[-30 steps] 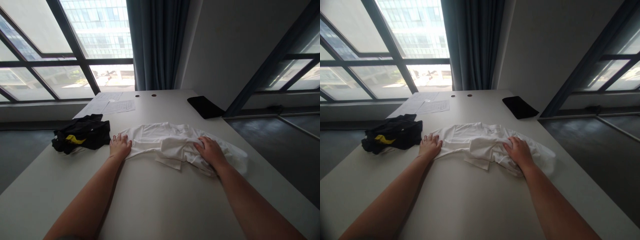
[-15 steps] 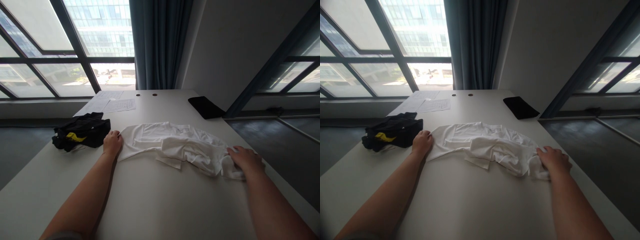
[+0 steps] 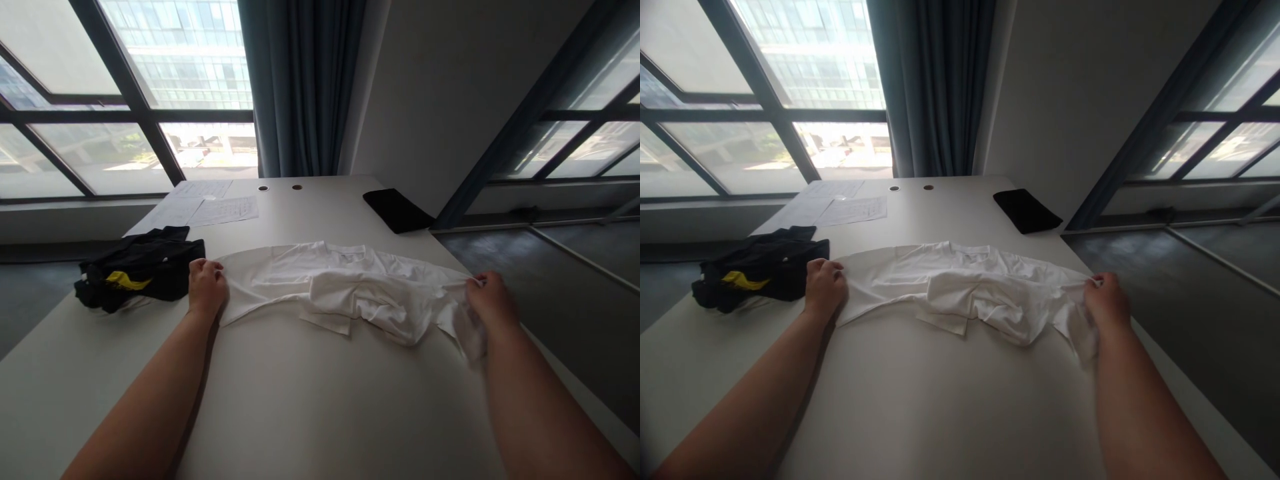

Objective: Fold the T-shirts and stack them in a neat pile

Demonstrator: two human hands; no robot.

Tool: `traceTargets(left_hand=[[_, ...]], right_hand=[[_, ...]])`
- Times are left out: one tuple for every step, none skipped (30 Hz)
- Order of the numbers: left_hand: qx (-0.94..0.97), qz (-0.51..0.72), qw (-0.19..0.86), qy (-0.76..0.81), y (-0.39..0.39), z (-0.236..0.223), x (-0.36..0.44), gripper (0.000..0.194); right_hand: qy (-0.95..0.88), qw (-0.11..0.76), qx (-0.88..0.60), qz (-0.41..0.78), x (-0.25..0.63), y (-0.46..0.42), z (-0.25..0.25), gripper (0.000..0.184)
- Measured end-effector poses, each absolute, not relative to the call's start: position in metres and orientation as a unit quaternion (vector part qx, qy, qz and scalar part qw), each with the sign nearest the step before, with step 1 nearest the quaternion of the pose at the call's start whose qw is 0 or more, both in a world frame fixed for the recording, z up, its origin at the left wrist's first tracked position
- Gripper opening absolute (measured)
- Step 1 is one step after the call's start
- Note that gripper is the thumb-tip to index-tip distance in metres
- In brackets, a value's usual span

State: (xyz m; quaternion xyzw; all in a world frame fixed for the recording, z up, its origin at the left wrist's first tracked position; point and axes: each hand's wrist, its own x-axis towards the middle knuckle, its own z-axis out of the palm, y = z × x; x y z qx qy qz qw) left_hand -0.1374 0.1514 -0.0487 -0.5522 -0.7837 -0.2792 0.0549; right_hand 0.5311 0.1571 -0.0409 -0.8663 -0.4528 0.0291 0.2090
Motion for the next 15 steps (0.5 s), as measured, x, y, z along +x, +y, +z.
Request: traceTargets(left_hand=[[-0.557,-0.265,0.065,-0.785,0.151,-0.048,-0.136,0.027],[-0.565,-0.253,0.077,-0.782,0.15,-0.048,-0.133,0.03],[-0.578,-0.241,0.088,-0.774,0.15,-0.047,-0.13,0.032],[-0.599,-0.231,0.095,-0.761,0.149,-0.046,-0.125,0.035],[-0.627,-0.224,0.096,-0.74,0.148,-0.045,-0.12,0.038],[-0.662,-0.215,0.089,-0.712,0.147,-0.045,-0.114,0.04],[-0.701,-0.204,0.074,-0.679,0.146,-0.045,-0.107,0.041],[-0.74,-0.19,0.051,-0.644,0.145,-0.047,-0.101,0.043],[-0.774,-0.174,0.023,-0.609,0.144,-0.048,-0.094,0.044],[-0.8,-0.157,-0.004,-0.58,0.143,-0.051,-0.088,0.046],[-0.817,-0.14,-0.028,-0.558,0.143,-0.053,-0.082,0.047],[-0.826,-0.127,-0.047,-0.547,0.142,-0.055,-0.078,0.049],[-0.828,-0.117,-0.06,-0.545,0.141,-0.057,-0.075,0.05],[-0.825,-0.11,-0.068,-0.549,0.141,-0.059,-0.074,0.05],[-0.821,-0.105,-0.073,-0.556,0.141,-0.059,-0.074,0.051]], right_hand=[[-0.427,0.227,-0.875,0.035,0.529,0.156,-0.039,0.041],[-0.413,0.246,-0.876,0.038,0.528,0.155,-0.037,0.041],[-0.411,0.259,-0.873,0.042,0.527,0.154,-0.036,0.043],[-0.411,0.259,-0.873,0.047,0.527,0.153,-0.036,0.045],[-0.413,0.246,-0.876,0.054,0.528,0.153,-0.036,0.047],[-0.418,0.222,-0.879,0.061,0.529,0.152,-0.037,0.048],[-0.426,0.195,-0.881,0.067,0.531,0.152,-0.037,0.047],[-0.435,0.171,-0.881,0.071,0.532,0.152,-0.036,0.045],[-0.442,0.154,-0.881,0.072,0.533,0.152,-0.035,0.043],[-0.448,0.146,-0.879,0.069,0.533,0.152,-0.033,0.04],[-0.451,0.15,-0.878,0.065,0.533,0.152,-0.03,0.037],[-0.452,0.161,-0.875,0.064,0.533,0.151,-0.027,0.035],[-0.453,0.177,-0.871,0.066,0.532,0.15,-0.024,0.035],[-0.459,0.197,-0.863,0.076,0.531,0.149,-0.021,0.037],[-0.475,0.216,-0.848,0.093,0.53,0.146,-0.019,0.04]])
